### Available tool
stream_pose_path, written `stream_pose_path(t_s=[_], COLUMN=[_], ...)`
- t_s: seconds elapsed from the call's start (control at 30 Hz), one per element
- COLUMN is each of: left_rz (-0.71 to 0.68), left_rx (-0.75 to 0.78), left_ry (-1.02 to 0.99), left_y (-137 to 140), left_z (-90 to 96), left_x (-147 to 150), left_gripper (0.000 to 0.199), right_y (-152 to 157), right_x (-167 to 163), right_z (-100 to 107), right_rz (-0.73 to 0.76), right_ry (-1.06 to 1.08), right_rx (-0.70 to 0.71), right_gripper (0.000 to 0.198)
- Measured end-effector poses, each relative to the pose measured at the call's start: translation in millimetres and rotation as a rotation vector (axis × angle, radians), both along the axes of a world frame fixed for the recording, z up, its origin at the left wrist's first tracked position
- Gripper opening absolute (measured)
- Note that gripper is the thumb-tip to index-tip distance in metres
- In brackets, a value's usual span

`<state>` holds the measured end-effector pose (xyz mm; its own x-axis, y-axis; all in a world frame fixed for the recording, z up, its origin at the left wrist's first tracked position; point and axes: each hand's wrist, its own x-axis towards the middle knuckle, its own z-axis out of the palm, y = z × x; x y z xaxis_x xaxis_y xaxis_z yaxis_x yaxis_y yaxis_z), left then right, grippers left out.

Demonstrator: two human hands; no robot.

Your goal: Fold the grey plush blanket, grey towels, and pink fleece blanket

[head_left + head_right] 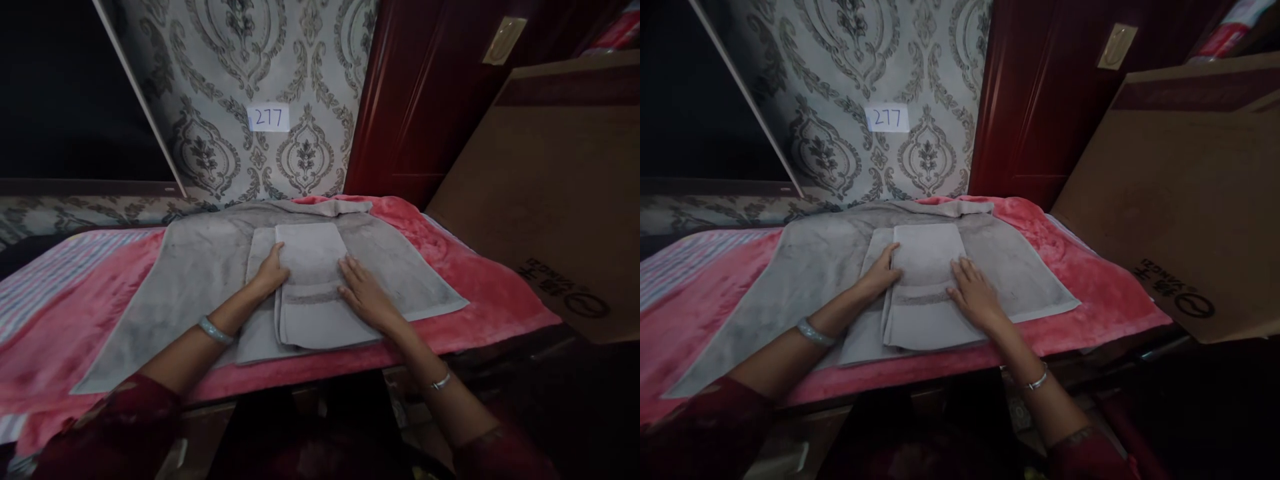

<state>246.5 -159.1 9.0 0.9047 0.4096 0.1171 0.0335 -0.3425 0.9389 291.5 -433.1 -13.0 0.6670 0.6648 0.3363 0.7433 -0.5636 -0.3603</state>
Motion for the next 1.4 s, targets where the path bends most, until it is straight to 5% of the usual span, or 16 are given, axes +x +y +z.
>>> stream_pose_path(t_s=[0.2, 0.37, 0.5, 0.6, 0.67, 0.77, 0.9, 1.0, 1.13, 1.27, 1.4], left_rz=[0.039, -0.064, -0.104, -0.086, -0.078, -0.084, -0.118, -0.200, -0.442, -0.602, -0.621], left_rx=[0.034, -0.372, -0.512, -0.543, -0.554, -0.560, -0.568, -0.316, 0.435, 0.940, 1.109], left_ry=[0.010, 0.075, 0.052, 0.056, 0.063, 0.023, -0.070, -0.095, -0.077, 0.079, 0.081], left_y=[-5.1, -13.1, -25.9, -38.2, -47.4, -58.8, -57.5, -48.0, -53.1, -86.9, -114.0], left_z=[0.4, 0.6, 4.9, 14.0, 22.7, 34.0, 32.9, 21.3, 10.7, 7.3, -8.6], left_x=[-15.4, -34.9, -55.3, -58.4, -54.9, -47.5, -38.0, -26.4, -1.7, 16.7, 20.7], left_gripper=[0.078, 0.092, 0.099, 0.093, 0.089, 0.083, 0.057, 0.026, 0.033, 0.060, 0.060], right_y=[7.6, -8.7, -5.8, 14.3, 30.3, 43.2, 25.5, -1.3, -27.9, -36.9, -28.6], right_x=[1.2, 8.8, -32.2, -81.0, -102.5, -100.7, -53.1, -16.8, 7.4, 9.3, -6.6], right_z=[-22.8, -10.7, 8.3, 16.6, 17.5, 19.1, 39.3, 62.2, 80.7, 82.1, 76.5], right_rz=[0.017, 0.063, 0.162, 0.298, 0.258, 0.139, -0.018, -0.189, -0.254, -0.246, -0.270], right_ry=[0.059, 0.086, 0.051, 0.068, 0.078, 0.129, 0.327, 0.485, 0.463, 0.420, 0.432], right_rx=[-0.101, 0.042, 0.079, 0.069, 0.118, 0.298, 0.667, 0.989, 1.308, 1.374, 1.214], right_gripper=[0.062, 0.059, 0.065, 0.098, 0.108, 0.084, 0.049, 0.037, 0.037, 0.036, 0.036])
